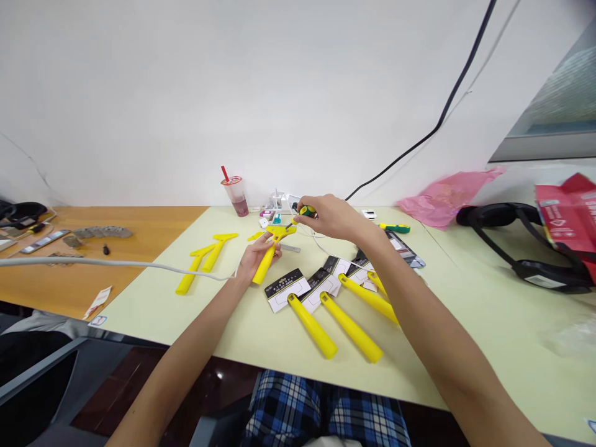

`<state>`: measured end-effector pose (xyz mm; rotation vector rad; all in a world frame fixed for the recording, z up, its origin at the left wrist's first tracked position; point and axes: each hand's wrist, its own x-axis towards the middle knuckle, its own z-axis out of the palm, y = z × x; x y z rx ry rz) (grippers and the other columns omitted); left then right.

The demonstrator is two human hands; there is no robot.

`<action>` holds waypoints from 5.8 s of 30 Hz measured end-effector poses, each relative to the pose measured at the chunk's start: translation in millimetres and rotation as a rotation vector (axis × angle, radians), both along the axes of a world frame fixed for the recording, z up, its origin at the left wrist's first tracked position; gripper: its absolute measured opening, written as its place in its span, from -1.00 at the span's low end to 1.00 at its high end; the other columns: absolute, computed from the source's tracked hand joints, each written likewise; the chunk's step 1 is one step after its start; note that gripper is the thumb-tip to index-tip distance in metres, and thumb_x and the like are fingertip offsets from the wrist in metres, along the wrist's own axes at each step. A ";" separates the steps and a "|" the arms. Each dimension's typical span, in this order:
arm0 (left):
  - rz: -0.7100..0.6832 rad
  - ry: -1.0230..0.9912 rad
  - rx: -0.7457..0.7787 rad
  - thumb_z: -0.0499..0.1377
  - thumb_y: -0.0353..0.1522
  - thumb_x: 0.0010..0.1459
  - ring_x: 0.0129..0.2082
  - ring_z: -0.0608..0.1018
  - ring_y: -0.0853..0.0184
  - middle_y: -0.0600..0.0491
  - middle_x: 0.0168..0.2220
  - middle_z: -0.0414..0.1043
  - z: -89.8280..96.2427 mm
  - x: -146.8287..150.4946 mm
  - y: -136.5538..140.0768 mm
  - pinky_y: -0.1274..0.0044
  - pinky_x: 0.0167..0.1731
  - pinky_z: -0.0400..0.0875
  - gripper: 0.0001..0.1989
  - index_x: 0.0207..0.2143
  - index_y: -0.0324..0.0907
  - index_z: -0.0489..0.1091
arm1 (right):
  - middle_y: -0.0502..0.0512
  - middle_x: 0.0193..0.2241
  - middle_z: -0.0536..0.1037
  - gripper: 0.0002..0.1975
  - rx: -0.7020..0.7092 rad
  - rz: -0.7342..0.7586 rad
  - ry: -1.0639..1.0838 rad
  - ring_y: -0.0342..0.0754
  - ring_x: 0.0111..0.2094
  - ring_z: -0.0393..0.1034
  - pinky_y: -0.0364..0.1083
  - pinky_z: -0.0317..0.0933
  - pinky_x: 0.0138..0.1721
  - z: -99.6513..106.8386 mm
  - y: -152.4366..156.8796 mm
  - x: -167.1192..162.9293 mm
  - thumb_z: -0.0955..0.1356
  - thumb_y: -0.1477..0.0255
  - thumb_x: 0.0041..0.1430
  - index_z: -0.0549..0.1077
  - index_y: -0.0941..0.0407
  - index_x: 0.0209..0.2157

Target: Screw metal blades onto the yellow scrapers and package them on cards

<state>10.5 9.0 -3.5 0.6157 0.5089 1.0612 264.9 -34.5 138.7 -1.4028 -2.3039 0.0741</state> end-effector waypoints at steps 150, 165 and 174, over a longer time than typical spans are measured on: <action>0.010 0.186 0.007 0.41 -0.60 0.05 -0.31 0.62 0.39 0.01 -0.14 0.53 -14.9 11.2 5.3 0.62 -0.37 0.46 -0.45 0.00 -0.11 0.29 | 0.08 -0.37 0.56 -0.73 -0.101 0.229 0.002 -0.02 -0.39 0.31 -0.03 0.00 -0.32 -1.1 -4.3 -6.9 0.36 0.15 0.44 0.56 0.06 -0.14; 0.016 0.232 0.033 0.45 -0.58 -0.03 -0.36 0.60 0.41 0.07 -0.21 0.52 -17.6 11.1 5.5 0.59 -0.36 0.43 -0.39 -0.01 -0.09 0.24 | 0.07 -0.41 0.55 -0.75 -0.106 0.237 -0.019 -0.02 -0.41 0.31 -0.03 0.00 -0.32 -1.7 -2.1 -5.8 0.38 0.17 0.42 0.59 0.05 -0.13; 0.008 0.244 0.044 0.46 -0.57 -0.01 -0.36 0.60 0.40 0.08 -0.22 0.52 -17.6 11.0 4.6 0.59 -0.36 0.43 -0.40 -0.01 -0.10 0.26 | 0.08 -0.40 0.55 -0.73 -0.107 0.231 -0.023 0.00 -0.38 0.32 -0.03 0.01 -0.31 0.2 -5.5 -6.8 0.37 0.16 0.44 0.59 0.05 -0.14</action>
